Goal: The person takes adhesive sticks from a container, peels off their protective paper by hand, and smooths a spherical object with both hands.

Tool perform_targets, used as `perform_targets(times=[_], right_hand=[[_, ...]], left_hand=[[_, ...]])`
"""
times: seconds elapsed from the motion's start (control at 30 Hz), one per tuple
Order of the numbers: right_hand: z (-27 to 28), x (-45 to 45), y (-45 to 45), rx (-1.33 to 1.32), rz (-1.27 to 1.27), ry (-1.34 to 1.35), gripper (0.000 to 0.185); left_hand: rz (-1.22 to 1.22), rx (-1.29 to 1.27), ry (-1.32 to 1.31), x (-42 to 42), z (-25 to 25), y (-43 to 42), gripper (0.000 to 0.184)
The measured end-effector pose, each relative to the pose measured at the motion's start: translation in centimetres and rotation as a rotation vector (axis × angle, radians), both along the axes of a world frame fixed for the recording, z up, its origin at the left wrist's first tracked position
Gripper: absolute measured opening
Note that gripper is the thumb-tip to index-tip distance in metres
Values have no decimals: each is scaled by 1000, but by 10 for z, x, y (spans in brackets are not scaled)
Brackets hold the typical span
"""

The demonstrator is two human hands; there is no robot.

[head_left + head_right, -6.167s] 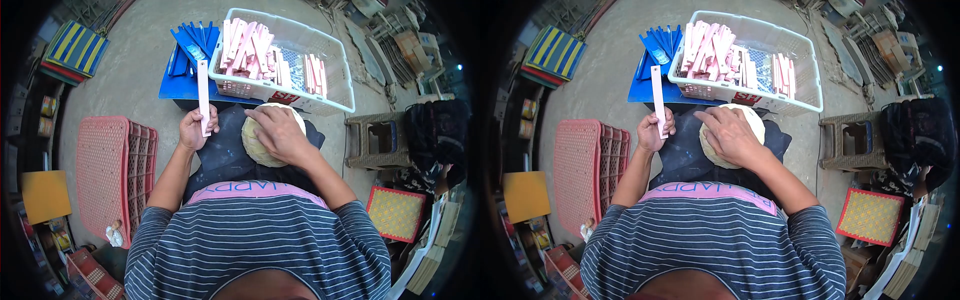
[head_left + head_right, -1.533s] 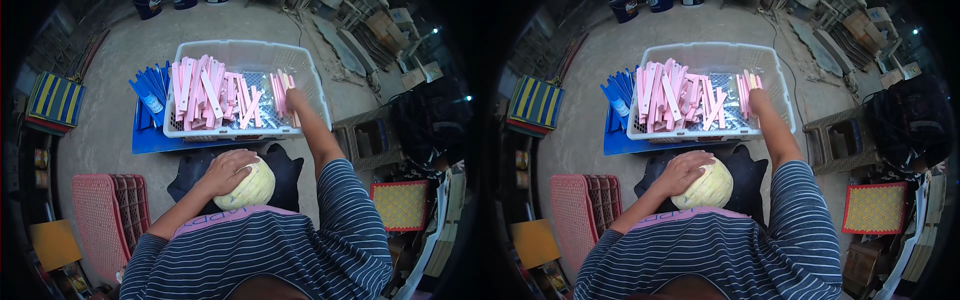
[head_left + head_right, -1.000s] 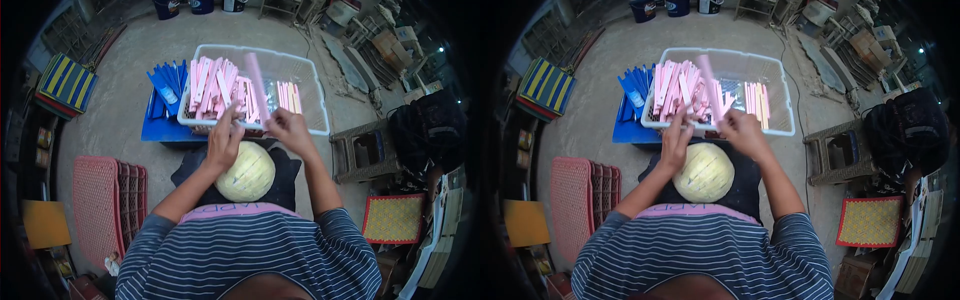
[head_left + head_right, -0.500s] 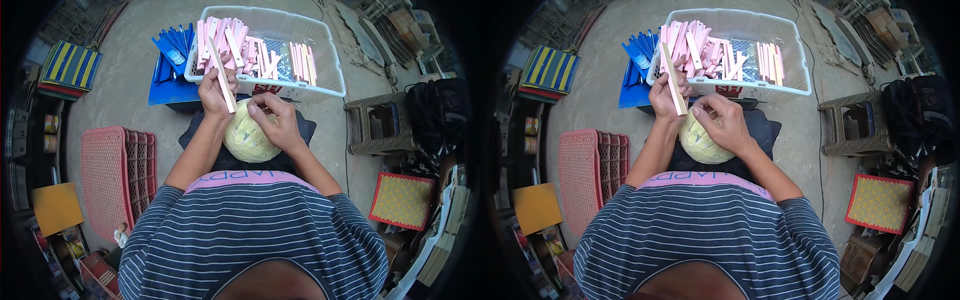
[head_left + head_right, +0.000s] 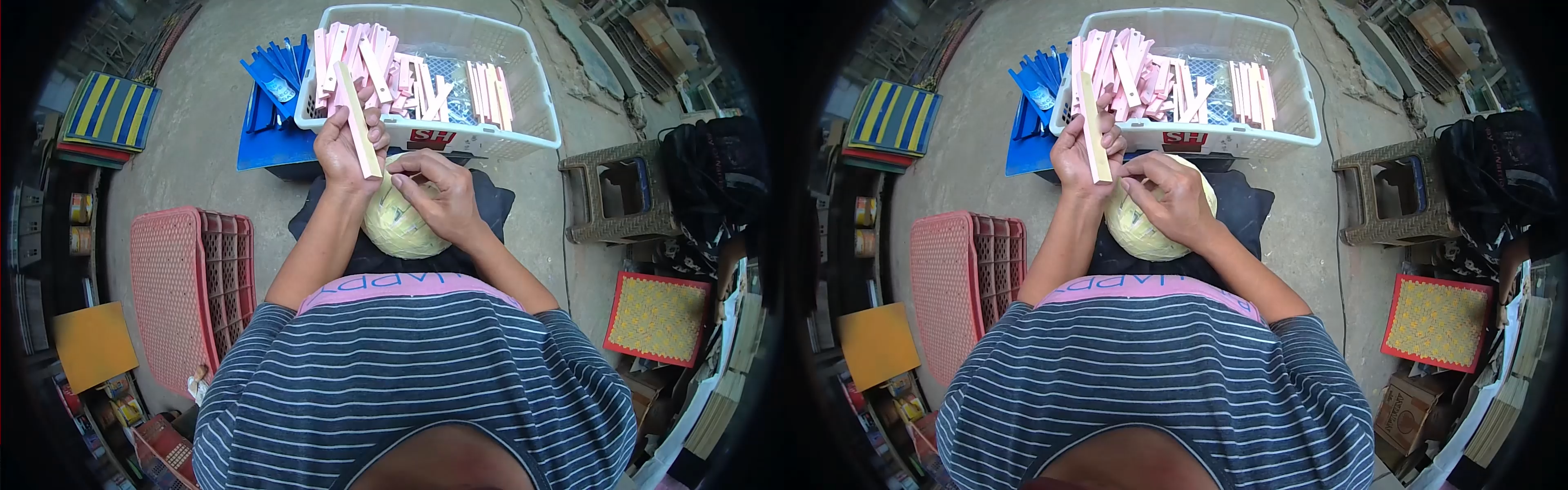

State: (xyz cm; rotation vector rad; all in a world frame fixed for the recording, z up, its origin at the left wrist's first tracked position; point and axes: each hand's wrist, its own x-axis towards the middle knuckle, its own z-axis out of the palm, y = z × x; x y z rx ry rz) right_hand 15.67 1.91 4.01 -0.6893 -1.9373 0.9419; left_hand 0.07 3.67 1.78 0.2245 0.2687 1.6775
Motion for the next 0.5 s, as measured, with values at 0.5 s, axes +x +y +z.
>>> perform_targets(times=[0.5], right_hand=[[-2,-3,3,229,-33,-39,9]], left_hand=[[67,-219,14,4,-3,0,35]])
